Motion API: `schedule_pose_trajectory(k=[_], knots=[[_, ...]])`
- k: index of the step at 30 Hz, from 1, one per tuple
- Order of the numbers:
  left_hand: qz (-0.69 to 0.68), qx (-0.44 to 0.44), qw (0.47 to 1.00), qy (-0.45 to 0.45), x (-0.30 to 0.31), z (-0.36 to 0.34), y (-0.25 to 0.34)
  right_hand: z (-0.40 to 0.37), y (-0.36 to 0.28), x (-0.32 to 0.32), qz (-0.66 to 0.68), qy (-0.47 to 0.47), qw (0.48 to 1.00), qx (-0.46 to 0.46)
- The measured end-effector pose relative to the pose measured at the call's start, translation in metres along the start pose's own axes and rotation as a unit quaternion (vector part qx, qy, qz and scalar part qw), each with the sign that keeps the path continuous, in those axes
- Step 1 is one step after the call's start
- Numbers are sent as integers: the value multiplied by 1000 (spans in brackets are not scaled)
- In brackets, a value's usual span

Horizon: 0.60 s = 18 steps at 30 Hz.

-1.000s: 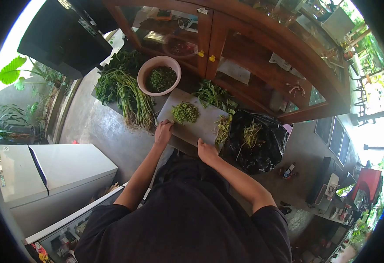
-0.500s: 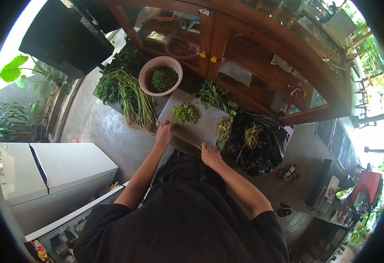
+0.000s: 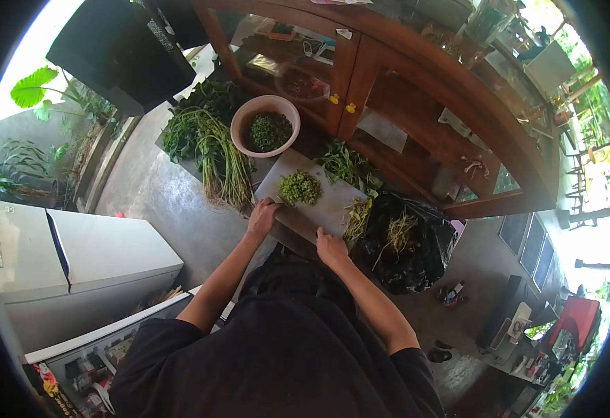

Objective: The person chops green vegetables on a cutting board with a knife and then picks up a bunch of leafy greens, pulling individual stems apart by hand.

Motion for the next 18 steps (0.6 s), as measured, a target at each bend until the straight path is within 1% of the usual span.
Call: schedule_pose_trajectory(k=[2, 5, 12, 14, 16, 18], knots=[[-3, 7, 1000, 8, -1, 0, -2, -2, 7, -3, 1, 17, 1000, -1], [-7, 11, 1000, 19, -3, 2, -2, -10, 2, 10, -7, 26, 1000, -5], [-26, 24, 999, 37, 0, 4, -1, -12, -4, 17, 9, 15, 1000, -7], [-31, 25, 999, 33, 3, 5, 1, -14, -6, 15, 1, -27, 999, -17], [-37, 24, 999, 28, 6, 5, 2, -14, -5, 3, 8, -20, 1000, -22], [-14, 27, 999, 10, 5, 5, 4, -11, -3, -7, 16, -13, 999, -29]])
Point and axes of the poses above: each hand's wrist, its own z-axis towards the middle knuckle, its own x-axis out of the back of the hand, y = z × x, the point moved 8 cm from there along z, towards the middle knuckle, and after that the axes turned 2 degrees about z, right-handed, at the moved point
